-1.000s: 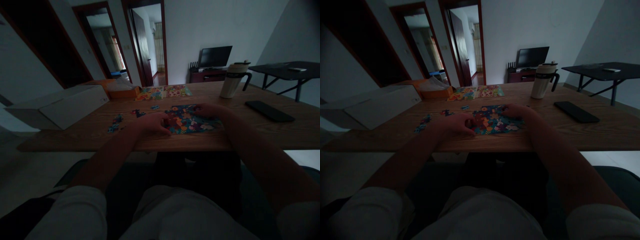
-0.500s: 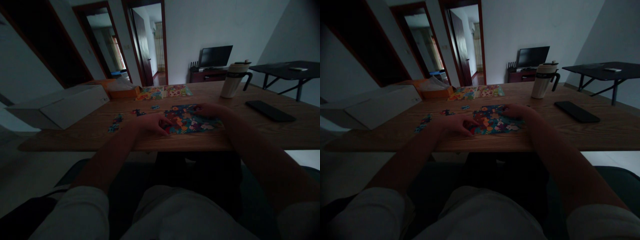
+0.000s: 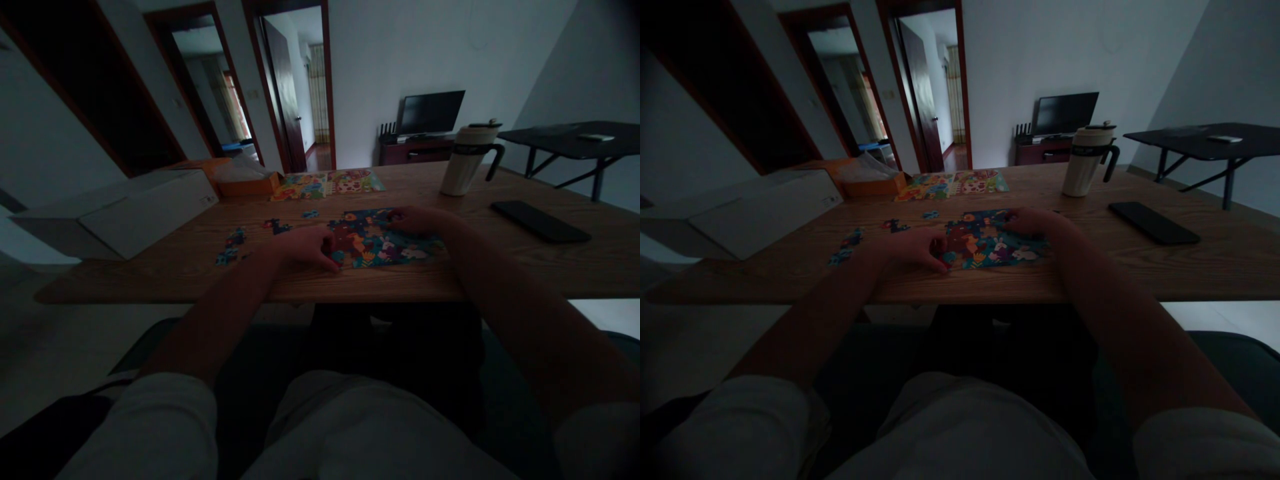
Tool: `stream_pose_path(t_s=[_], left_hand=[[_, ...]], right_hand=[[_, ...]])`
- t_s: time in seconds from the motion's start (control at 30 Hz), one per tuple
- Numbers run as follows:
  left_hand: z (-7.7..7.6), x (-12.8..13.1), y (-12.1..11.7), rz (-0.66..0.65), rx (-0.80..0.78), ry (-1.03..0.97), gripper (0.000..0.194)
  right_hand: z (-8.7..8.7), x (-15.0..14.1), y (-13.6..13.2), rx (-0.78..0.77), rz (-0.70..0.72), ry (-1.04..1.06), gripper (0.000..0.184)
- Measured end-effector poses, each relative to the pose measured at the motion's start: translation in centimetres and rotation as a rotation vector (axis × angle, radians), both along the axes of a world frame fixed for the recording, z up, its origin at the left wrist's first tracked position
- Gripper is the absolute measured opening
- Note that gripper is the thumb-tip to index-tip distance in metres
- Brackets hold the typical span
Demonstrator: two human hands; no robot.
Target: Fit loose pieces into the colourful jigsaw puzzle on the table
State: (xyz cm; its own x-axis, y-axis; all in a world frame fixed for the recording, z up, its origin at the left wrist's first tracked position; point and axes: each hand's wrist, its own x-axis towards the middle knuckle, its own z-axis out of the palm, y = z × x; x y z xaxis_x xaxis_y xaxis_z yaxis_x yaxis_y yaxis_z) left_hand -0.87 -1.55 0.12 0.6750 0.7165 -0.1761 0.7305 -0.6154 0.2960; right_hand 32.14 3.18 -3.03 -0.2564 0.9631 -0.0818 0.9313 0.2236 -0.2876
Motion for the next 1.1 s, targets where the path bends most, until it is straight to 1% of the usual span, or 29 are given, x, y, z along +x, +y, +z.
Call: stream_pose_path(t_s=[0.17,0.3,0.4,0.5,0.57,0.63,0.7,0.8,0.97,1.1], left_hand=[[0.1,0.3,-0.5,-0.007,0.046,-0.017,0.060],[0.2,0.5,-0.5,-0.017,0.030,-0.079,0.066],[0.4,0.1,0.1,-0.036,-0.008,-0.106,0.063],[0.8,-1.2,1.0,-0.041,-0.097,-0.073,0.056],[1.0,-2.3,1.7,-0.029,-0.169,-0.078,0.051],[1.2,-3.3,2.3,-0.008,-0.216,-0.124,0.044],[1.3,-3.9,2.7,0.016,-0.212,-0.179,0.038],[1.1,-4.1,2.9,0.026,-0.197,-0.223,0.036],[0.7,-4.2,3.2,0.070,-0.255,-0.298,0.032],[0.6,-4.3,3.4,0.136,-0.178,-0.303,0.036]], right_hand=[[0.2,-0.1,0.0,-0.075,-0.036,0.020,0.054],[0.4,-0.2,-0.2,-0.068,-0.040,0.032,0.052],[0.5,-0.3,-0.4,-0.070,-0.048,0.026,0.051],[0.6,-0.4,-0.6,-0.097,-0.060,0.021,0.051],[0.6,-0.4,-0.6,-0.095,-0.058,0.018,0.051],[0.7,-0.4,-0.6,-0.091,-0.050,0.016,0.053],[0.7,-0.4,-0.6,-0.100,-0.050,0.019,0.054],[0.5,-0.3,-0.4,-0.096,-0.061,0.024,0.054],[0.1,-0.2,0.0,-0.052,-0.022,0.043,0.052],[0.2,-0.1,-0.1,-0.082,-0.046,0.032,0.052]])
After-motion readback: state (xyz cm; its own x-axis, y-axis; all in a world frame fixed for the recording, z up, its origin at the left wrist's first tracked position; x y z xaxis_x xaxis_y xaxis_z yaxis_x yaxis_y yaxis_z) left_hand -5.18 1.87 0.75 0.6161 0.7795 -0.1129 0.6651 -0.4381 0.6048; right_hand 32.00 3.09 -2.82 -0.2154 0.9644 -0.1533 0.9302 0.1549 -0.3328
